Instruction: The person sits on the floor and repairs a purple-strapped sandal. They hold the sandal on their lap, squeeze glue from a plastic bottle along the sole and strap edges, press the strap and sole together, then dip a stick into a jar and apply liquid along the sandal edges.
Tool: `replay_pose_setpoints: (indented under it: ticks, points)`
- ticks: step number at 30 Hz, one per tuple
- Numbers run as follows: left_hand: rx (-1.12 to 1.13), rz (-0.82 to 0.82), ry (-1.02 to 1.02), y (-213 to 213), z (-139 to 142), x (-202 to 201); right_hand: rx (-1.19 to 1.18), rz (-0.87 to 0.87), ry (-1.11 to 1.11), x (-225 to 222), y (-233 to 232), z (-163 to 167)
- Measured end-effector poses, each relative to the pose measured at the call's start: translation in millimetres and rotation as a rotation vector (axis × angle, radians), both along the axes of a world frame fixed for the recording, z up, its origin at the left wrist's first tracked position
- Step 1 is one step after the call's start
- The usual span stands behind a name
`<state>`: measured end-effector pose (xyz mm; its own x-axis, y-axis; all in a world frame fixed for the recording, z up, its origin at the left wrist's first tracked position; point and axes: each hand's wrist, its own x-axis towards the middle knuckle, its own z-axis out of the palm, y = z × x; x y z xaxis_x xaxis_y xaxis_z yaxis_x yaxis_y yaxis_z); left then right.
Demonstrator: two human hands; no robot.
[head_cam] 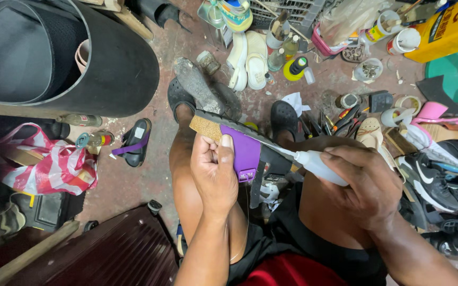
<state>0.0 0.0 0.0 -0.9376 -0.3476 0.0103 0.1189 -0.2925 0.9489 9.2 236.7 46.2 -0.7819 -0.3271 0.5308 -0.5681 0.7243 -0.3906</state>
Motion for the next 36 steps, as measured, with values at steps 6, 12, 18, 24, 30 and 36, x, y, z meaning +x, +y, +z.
replay_pose_setpoints:
  ticks: [6, 12, 18, 24, 30, 36]
  points:
    - [0.0, -0.001, 0.003, -1, 2, 3, 0.028, 0.008, -0.001, -3, 1, 3]
    - [-0.045, 0.007, 0.001, 5, 10, 2, 0.053, 0.025, -0.008, -3, 9, 6]
    - [-0.034, 0.001, -0.001, 8, 13, -2, 0.037, 0.033, 0.009, -7, 13, 9]
    - [-0.052, -0.002, -0.009, 12, 16, -8, 0.033, 0.031, 0.005, -13, 18, 14]
    - [-0.027, 0.003, -0.008, 16, 22, -15, 0.017, 0.043, 0.009, -20, 22, 16]
    - [-0.088, 0.0, 0.001, 27, 28, -26, 0.025, 0.036, -0.004, -30, 33, 21]
